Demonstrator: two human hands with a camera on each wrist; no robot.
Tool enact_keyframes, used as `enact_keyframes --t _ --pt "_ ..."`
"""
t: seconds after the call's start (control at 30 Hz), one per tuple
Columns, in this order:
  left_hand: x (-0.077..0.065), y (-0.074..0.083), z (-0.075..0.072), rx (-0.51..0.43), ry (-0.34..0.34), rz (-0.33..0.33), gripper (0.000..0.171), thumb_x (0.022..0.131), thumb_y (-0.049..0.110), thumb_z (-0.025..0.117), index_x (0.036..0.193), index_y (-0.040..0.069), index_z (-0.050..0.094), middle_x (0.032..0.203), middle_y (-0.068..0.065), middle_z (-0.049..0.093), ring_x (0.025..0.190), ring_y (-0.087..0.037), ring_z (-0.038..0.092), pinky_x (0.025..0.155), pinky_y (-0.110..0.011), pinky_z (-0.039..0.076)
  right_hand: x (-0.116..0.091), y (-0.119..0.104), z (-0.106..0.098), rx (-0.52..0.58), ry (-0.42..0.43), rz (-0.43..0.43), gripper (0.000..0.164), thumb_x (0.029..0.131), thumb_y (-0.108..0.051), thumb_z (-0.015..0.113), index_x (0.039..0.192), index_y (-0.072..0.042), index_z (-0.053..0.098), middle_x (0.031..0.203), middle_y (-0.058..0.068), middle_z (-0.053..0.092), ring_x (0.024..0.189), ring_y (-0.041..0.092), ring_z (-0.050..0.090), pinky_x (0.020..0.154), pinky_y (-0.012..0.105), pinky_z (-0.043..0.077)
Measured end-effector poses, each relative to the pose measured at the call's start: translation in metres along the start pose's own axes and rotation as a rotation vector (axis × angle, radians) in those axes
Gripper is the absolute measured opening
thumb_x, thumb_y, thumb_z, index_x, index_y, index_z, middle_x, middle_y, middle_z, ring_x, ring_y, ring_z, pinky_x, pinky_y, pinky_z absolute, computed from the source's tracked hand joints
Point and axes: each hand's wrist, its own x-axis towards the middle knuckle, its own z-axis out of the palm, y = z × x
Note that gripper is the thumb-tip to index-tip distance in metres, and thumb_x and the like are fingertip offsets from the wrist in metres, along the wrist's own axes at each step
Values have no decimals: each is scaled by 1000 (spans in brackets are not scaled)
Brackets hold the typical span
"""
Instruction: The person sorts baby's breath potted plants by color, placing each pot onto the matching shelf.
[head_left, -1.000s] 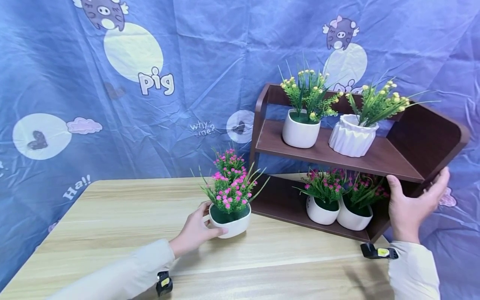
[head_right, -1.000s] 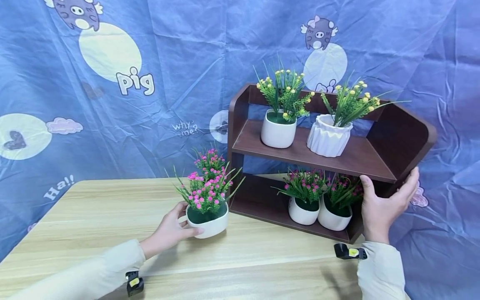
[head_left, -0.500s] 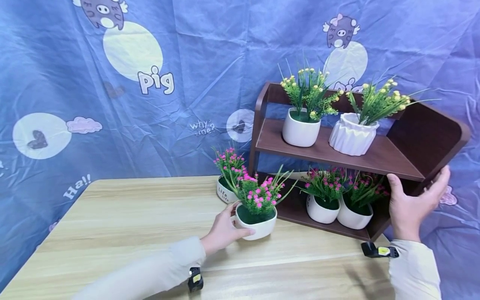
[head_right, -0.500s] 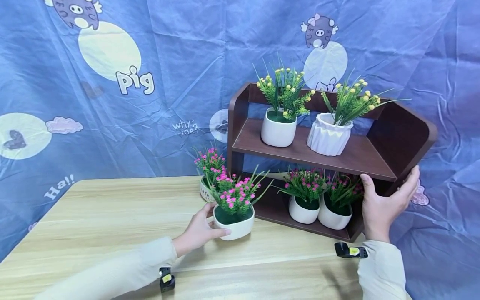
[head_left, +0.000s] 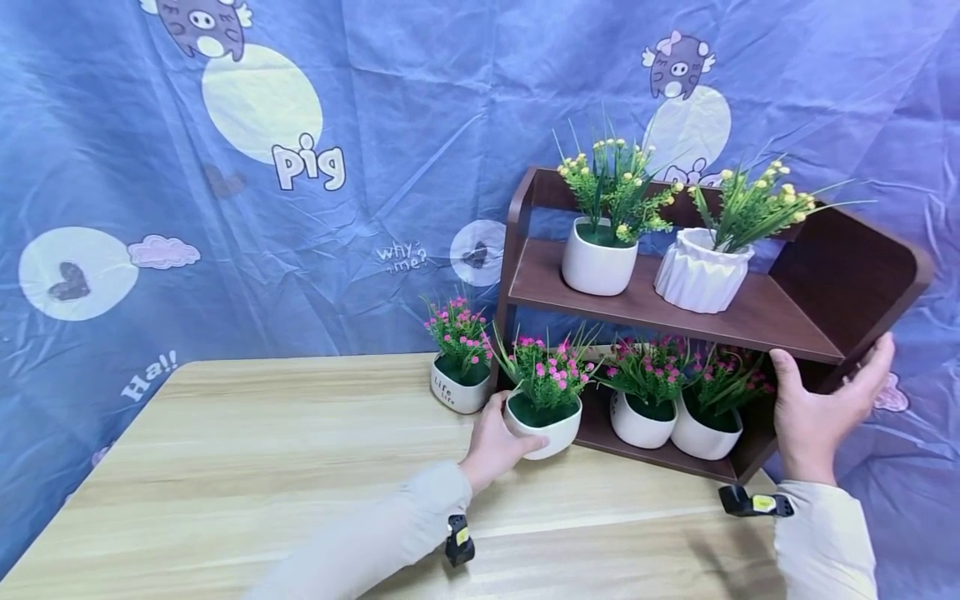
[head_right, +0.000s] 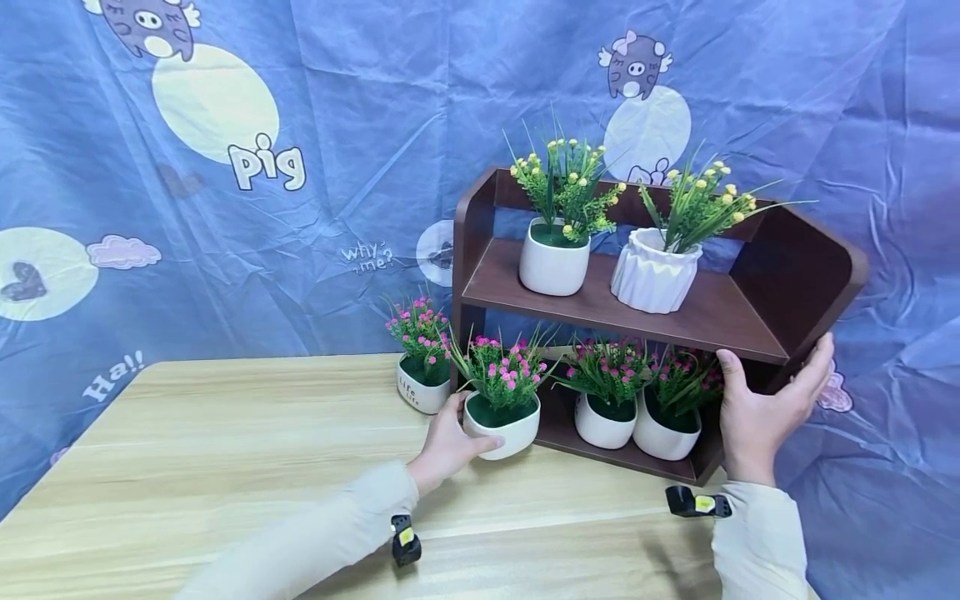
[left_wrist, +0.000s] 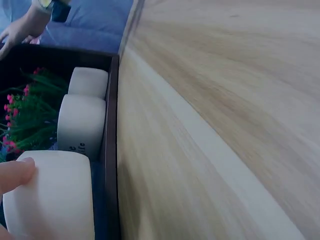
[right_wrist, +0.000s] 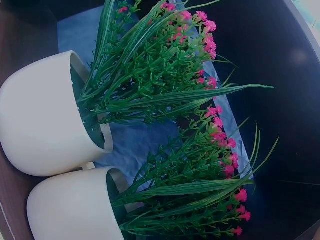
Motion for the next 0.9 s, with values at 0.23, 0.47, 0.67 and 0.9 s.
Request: enact_keyframes --t 0.23,0.47,0.67,0.9 --pt "12 2 26 6 115 -24 81 60 22 90 127 1 50 116 -15 59 108 -31 57 94 -41 47 0 1 1 15 2 -8 93 67 -15 86 144 -6 36 142 5 45 129 16 42 109 21 29" --pt "21 11 46 32 227 -53 78 57 24 90 124 5 53 112 -12 60 104 -31 59 89 -40 49 1 4 0 -5 2 -10 93 67 -15 86 144 -6 36 142 4 45 129 15 41 109 21 29" --pt "27 13 63 8 302 -99 78 54 20 92 120 4 53 110 -13 59 104 -32 59 89 -41 50 0 5 0 -5 -3 -20 93 68 -16 87 145 -6 35 143 4 43 130 15 40 110 21 28" --pt "33 13 81 49 419 -99 77 50 17 93 115 2 54 104 -13 59 96 -32 60 83 -41 53 1 6 -1 10 -12 -30 94 68 -16 86 145 -5 33 144 5 43 130 16 40 110 21 28"
